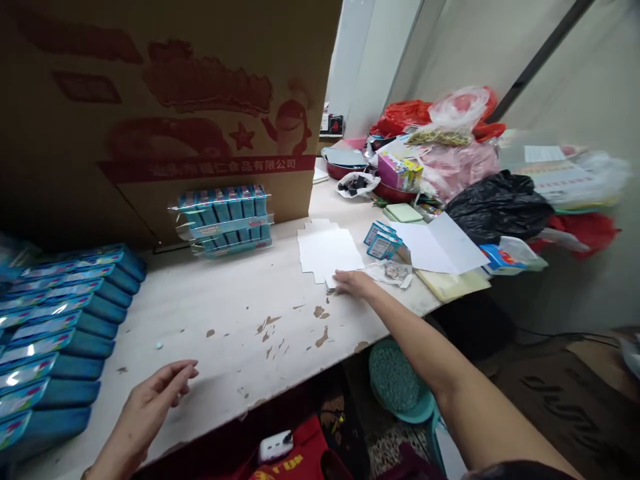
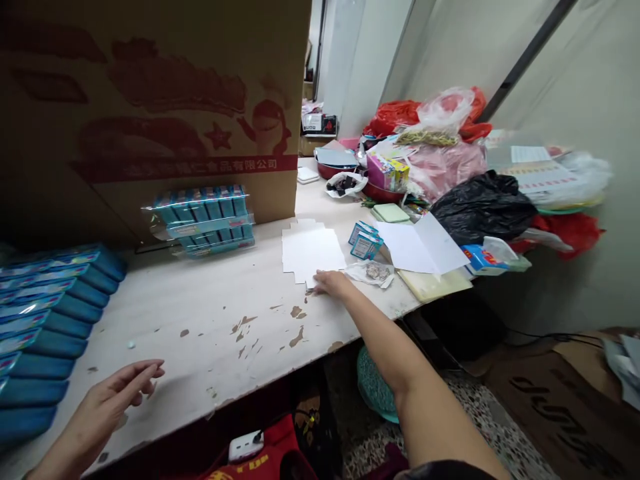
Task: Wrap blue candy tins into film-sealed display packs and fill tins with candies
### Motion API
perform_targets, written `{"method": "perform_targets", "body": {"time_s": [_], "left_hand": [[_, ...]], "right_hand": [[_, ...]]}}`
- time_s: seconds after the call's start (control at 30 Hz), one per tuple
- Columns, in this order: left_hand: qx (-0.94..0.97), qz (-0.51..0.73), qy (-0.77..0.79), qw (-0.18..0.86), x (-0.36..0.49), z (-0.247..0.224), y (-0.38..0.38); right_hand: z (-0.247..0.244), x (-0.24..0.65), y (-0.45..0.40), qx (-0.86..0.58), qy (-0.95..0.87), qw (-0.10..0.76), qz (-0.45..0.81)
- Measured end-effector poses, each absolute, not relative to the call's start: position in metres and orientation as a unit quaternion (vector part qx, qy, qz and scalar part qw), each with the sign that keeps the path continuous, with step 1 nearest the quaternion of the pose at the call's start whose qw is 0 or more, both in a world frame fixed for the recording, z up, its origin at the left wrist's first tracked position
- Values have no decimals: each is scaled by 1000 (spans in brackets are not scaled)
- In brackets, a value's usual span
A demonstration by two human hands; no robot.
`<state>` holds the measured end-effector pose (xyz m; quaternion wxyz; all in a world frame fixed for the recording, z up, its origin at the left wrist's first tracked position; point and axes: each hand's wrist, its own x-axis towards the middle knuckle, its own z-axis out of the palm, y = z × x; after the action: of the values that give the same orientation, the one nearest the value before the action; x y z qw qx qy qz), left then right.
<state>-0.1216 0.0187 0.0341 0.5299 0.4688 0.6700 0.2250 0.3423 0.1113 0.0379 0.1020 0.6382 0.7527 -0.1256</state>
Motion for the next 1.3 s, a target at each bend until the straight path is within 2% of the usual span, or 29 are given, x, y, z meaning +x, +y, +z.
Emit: {"method": "perform_targets", "body": {"time_s": [0.17, 0.27, 0.33, 0.4, 0.47, 0.5, 0.6, 0.7, 1.03, 1.2, 1.3], "left_hand": [[483, 228, 661, 527, -127, 44, -20], [532, 249, 660, 467, -129, 53, -39], [592, 296, 663, 349, -128, 54, -53], [663, 337, 642, 186, -126, 49, -64], [740, 321, 587, 68, -124, 38, -72], [779, 287, 556, 46, -124, 30, -74], [867, 149, 469, 78, -127, 6, -73], [898, 70, 411, 137, -133, -9, -66], [869, 115, 443, 188, -129, 7, -51], [899, 19, 416, 138, -96, 35, -36], [922, -37, 356, 147, -86, 41, -25]], "right_hand": [[68, 339, 112, 631, 764, 105, -81], [93, 306, 81, 641, 765, 62, 9], [101, 264, 46, 597, 797, -6, 93], [95, 211, 4, 497, 848, -86, 163], [77, 159, -38, 427, 883, -115, 158], [65, 136, -56, 414, 893, -118, 129], [31, 95, -94, 411, 900, -137, 48], [10, 92, -106, 402, 896, -185, 30], [6, 104, -107, 322, 922, -199, 82], [-2, 94, -110, 319, 919, -204, 110], [6, 107, -103, 311, 932, -178, 48]]}}
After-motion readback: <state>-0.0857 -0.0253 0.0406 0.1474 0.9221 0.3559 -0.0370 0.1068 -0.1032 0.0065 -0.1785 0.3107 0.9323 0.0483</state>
